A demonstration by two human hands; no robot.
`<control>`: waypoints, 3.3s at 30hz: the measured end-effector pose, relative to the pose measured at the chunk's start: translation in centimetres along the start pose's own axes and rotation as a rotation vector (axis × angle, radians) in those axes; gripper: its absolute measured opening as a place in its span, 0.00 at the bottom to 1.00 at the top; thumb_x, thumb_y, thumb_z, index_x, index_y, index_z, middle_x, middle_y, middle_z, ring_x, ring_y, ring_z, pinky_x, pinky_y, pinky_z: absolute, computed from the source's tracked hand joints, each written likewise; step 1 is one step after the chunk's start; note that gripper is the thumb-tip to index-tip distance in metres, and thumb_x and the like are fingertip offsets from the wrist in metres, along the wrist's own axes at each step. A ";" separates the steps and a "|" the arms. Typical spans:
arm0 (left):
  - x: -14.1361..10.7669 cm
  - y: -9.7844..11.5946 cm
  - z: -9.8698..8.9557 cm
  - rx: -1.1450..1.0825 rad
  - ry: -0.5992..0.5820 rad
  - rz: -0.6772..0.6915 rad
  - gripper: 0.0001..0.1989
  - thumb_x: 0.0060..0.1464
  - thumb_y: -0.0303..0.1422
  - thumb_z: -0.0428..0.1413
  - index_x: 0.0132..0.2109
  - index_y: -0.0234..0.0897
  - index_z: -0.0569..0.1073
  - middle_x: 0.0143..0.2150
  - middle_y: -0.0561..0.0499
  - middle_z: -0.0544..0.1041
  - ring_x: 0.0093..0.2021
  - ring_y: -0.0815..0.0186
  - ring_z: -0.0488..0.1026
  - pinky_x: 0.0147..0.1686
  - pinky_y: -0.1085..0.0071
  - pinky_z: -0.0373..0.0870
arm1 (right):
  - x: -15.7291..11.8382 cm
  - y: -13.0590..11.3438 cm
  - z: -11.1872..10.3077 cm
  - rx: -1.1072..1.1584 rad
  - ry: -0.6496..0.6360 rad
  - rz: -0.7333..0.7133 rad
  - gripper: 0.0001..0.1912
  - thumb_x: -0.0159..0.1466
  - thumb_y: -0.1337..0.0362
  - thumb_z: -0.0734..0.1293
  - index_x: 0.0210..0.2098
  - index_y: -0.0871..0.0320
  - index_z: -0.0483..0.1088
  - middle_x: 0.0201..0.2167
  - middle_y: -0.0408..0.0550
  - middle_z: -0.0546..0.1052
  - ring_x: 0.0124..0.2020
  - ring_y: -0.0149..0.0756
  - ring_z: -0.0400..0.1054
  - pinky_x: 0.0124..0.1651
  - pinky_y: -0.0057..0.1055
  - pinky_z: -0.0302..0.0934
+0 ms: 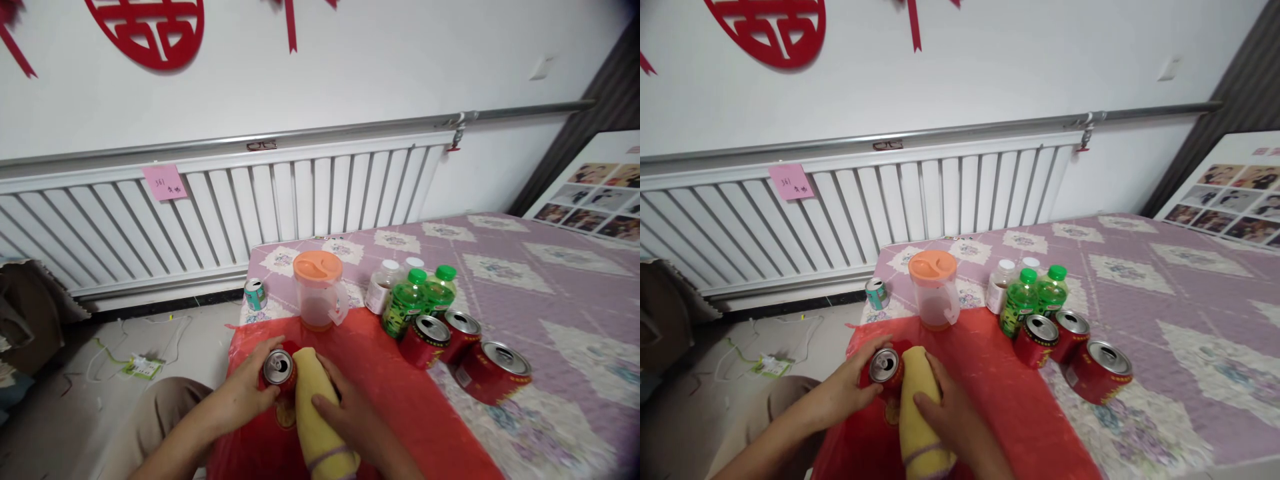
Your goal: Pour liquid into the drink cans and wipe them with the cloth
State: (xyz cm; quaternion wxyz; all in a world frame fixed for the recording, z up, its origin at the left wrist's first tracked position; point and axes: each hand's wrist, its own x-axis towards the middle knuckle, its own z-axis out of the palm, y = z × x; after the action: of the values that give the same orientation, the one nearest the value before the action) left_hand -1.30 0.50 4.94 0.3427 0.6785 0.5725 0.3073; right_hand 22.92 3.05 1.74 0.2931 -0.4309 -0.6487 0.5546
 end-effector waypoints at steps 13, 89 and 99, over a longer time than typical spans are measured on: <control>-0.1 -0.9 2.1 0.195 0.296 0.035 0.40 0.43 0.29 0.63 0.65 0.37 0.61 0.61 0.38 0.71 0.63 0.47 0.68 0.63 0.42 0.62 | -0.2 -0.3 -0.1 0.084 0.023 -0.103 0.41 0.63 0.54 0.67 0.71 0.56 0.52 0.69 0.56 0.63 0.63 0.49 0.65 0.62 0.45 0.62; 0.1 0.3 1.8 0.189 0.259 0.027 0.36 0.46 0.28 0.60 0.64 0.41 0.63 0.61 0.40 0.73 0.62 0.49 0.70 0.62 0.45 0.64 | -0.7 -1.7 -0.2 -0.008 0.061 -0.073 0.41 0.60 0.58 0.67 0.70 0.55 0.54 0.69 0.54 0.62 0.67 0.49 0.61 0.67 0.49 0.56; -0.1 0.6 0.7 0.051 0.063 0.047 0.38 0.47 0.22 0.54 0.67 0.41 0.59 0.64 0.42 0.71 0.65 0.55 0.68 0.66 0.50 0.63 | -0.2 -0.6 -0.1 -0.093 0.031 0.004 0.40 0.60 0.61 0.67 0.70 0.57 0.56 0.68 0.56 0.65 0.67 0.50 0.61 0.69 0.51 0.53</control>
State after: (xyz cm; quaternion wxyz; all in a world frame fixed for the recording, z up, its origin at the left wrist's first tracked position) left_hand -0.45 0.30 5.05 0.2997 0.6903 0.5745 0.3219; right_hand 22.91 2.91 2.32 0.2815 -0.4542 -0.6683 0.5176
